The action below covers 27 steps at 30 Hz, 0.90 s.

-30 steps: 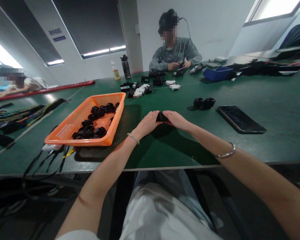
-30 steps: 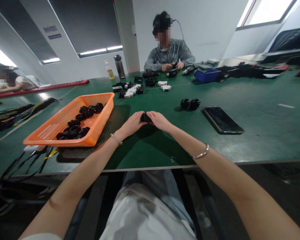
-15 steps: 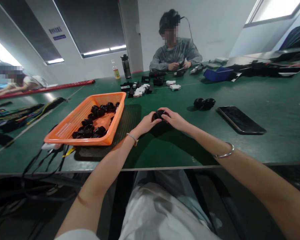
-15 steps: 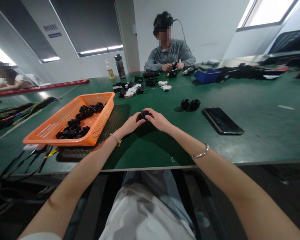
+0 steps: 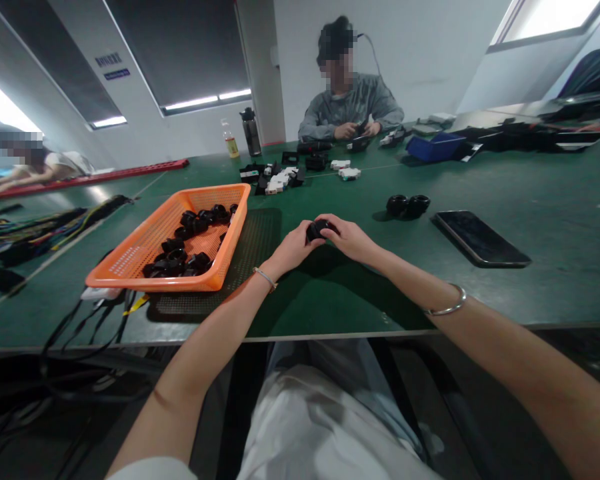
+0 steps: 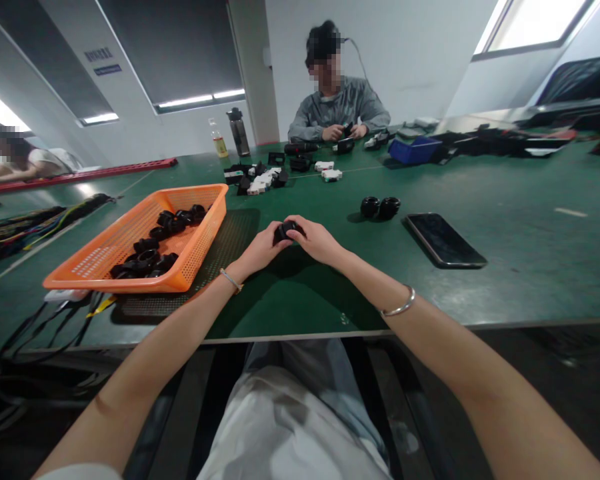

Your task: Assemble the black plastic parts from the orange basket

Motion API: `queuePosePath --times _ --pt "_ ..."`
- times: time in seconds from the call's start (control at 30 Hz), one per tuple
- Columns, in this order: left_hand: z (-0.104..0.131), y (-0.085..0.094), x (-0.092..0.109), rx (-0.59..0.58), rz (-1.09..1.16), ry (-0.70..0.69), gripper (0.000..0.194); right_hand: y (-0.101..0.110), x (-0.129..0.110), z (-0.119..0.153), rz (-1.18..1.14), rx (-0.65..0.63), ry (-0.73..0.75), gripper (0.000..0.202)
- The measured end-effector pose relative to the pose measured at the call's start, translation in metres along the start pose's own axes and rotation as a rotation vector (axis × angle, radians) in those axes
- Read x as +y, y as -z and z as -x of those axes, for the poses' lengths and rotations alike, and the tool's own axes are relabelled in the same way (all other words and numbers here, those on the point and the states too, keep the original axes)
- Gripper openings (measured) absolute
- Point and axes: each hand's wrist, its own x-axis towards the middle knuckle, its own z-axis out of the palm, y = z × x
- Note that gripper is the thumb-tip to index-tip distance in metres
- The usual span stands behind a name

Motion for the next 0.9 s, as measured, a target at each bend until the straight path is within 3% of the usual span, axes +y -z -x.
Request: queuePosePath --times 0.23,0.6,0.9 --pt "0.0 0.004 -0.003 0.025 -0.087 -0.161 0.029 0.007 -0.014 0.001 -0.068 -0.011 -0.08 0.029" --pt "0.002 0.007 -0.005 -0.03 -0.438 -0.32 0.036 0.004 -0.025 -0.001 -0.396 -0.136 -0.462 0.03" --pt "0.001 0.007 -0.011 -0.043 -0.412 -0.3 0.038 0.002 -0.019 0.0 -0.511 -0.16 -0.466 0.035"
